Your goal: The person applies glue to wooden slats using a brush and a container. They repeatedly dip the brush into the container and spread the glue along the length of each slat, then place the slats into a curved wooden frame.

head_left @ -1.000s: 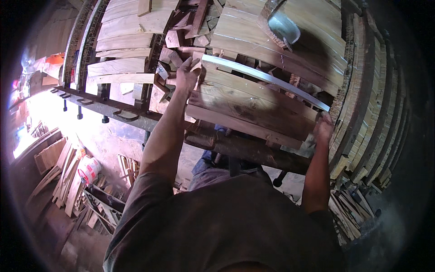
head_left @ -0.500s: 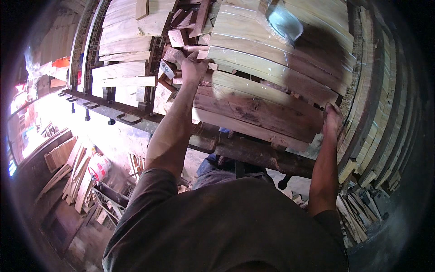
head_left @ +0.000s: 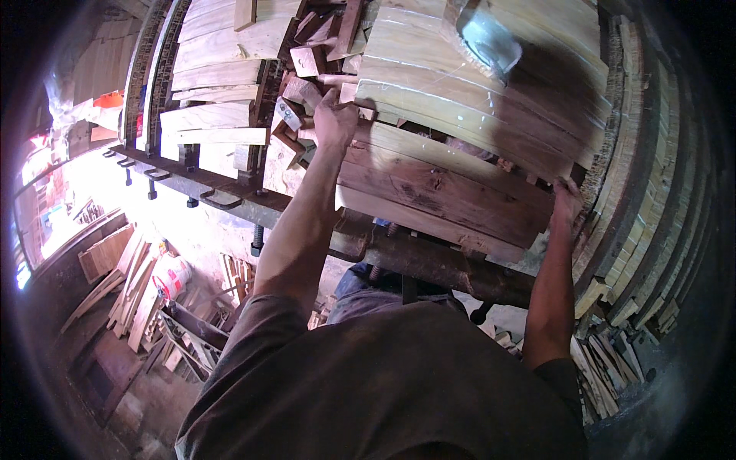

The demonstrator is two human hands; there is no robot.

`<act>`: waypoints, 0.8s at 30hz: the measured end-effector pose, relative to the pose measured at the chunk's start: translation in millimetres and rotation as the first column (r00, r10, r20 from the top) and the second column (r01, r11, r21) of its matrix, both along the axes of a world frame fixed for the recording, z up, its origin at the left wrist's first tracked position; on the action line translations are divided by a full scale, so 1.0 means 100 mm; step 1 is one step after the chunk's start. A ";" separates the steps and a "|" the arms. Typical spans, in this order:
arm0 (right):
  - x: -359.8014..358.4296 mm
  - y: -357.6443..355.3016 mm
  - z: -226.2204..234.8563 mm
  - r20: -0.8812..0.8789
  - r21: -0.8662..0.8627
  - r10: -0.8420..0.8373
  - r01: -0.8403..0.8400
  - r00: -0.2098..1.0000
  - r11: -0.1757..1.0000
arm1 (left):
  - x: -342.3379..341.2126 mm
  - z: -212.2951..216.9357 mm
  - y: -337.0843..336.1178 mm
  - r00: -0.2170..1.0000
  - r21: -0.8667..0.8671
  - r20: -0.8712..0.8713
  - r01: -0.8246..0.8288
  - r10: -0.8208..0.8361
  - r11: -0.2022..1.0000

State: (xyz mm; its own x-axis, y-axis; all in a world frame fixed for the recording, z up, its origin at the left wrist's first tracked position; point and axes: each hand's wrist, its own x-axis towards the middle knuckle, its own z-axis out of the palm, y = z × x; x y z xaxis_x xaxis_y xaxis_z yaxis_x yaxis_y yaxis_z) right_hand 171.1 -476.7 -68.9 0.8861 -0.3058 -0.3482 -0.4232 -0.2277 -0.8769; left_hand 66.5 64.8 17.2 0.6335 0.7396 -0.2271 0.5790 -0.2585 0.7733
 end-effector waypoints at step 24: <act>-0.49 0.00 0.56 -0.273 -0.164 0.068 -0.116 0.960 0.980 | -0.65 -0.46 0.30 0.993 -0.563 0.108 0.098 -0.044 0.821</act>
